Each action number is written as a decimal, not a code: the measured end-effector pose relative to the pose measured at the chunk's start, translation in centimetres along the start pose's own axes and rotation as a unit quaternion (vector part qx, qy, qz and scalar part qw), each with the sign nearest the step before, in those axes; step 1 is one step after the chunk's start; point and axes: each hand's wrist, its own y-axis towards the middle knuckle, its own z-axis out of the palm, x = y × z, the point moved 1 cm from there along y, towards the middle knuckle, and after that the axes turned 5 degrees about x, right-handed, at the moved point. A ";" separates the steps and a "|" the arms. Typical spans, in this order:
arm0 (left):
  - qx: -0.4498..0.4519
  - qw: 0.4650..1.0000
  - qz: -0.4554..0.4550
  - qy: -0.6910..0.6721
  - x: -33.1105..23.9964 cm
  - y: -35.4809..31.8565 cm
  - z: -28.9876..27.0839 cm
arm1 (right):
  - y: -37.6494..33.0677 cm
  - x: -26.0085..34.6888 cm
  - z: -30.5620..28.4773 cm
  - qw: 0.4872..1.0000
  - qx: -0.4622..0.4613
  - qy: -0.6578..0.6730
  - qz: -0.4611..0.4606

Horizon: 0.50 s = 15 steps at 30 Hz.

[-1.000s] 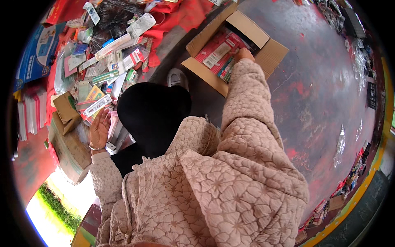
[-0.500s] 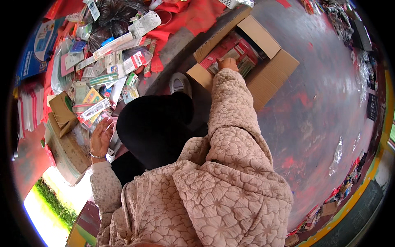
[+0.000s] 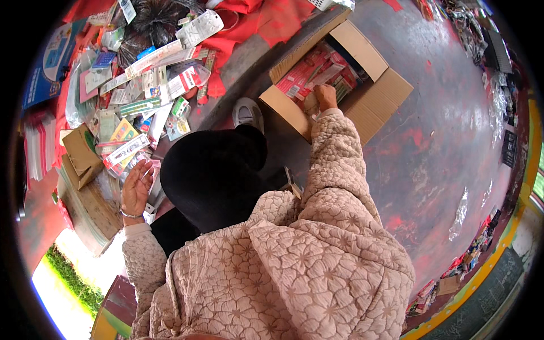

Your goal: The person picks up packaged items from a cluttered table, wipes some of them with a cloth, and places them one by one into a cardboard box on the floor.

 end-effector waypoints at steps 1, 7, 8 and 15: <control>0.011 1.000 -0.005 0.003 0.0 0.5 0.1 | 0.2 -2.8 0.5 0.999 0.017 -0.024 0.022; -0.020 0.999 0.008 0.027 0.2 -0.9 0.5 | -5.3 8.5 -5.8 0.961 -0.065 0.031 0.266; -0.022 0.999 0.009 0.023 0.3 -1.1 0.5 | -5.9 10.9 -6.6 0.961 -0.092 -0.006 0.260; 0.047 0.994 0.094 -0.022 0.0 -1.6 -1.8 | -2.9 8.5 -3.5 0.967 0.209 -0.147 0.005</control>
